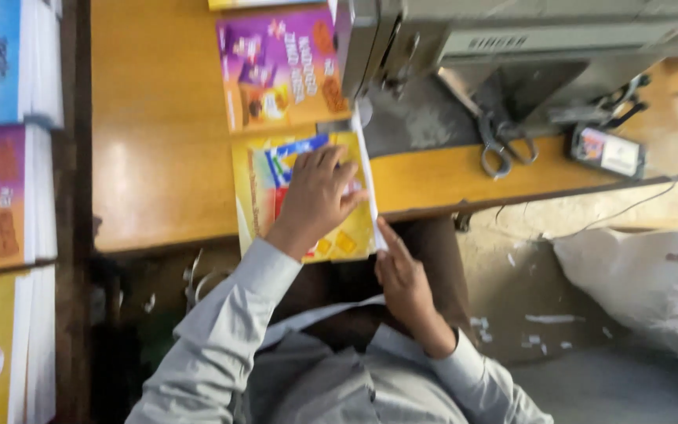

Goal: The person sews a white strip of material onto the edge of various printed paper sheets using a sewing machine. They repeatedly pick up different sheets, align the strip along the edge, and feed them through the machine.

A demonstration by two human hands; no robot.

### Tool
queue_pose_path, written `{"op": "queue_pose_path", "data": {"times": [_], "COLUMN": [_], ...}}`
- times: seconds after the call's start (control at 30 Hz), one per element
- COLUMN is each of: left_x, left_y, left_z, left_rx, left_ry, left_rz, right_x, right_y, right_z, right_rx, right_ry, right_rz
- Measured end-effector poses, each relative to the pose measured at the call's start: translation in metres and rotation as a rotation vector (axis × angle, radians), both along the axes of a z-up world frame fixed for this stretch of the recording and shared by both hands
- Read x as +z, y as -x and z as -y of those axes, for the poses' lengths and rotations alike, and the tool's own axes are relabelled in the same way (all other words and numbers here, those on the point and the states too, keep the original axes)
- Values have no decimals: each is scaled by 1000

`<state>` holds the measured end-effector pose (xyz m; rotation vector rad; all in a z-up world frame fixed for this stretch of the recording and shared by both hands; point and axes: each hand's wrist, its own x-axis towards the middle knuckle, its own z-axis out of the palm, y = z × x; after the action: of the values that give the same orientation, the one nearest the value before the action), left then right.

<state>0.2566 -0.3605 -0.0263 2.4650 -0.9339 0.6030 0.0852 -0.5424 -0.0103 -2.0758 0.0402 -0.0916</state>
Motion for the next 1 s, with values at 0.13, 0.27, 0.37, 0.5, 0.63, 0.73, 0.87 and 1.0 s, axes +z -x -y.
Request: {"op": "queue_pose_path", "data": {"times": [0.13, 0.27, 0.37, 0.5, 0.63, 0.73, 0.87, 1.0], "left_x": [-3, 34, 38, 33, 30, 26, 21, 24], "left_y": [-10, 6, 11, 10, 7, 6, 5, 4], "left_z": [6, 9, 9, 9, 8, 8, 8, 7], "left_rx": [22, 52, 42, 53, 50, 46, 37, 15], "left_ry": [-76, -144, -107, -129, -199, -227, -199, -114], "left_rz": [11, 13, 45, 29, -10, -39, -48, -51], "right_x": [-1, 10, 6, 10, 3, 2, -7, -2], "right_y": [0, 1, 2, 3, 4, 4, 3, 2], "right_z": [-1, -5, -4, -3, 0, 0, 3, 4], "right_rx": [-21, -34, -28, -27, 16, 41, 84, 93], "right_ry": [-11, -82, -81, -59, 135, 247, 392, 405], "right_rz": [-38, -186, -200, -211, -95, -9, 122, 82]}}
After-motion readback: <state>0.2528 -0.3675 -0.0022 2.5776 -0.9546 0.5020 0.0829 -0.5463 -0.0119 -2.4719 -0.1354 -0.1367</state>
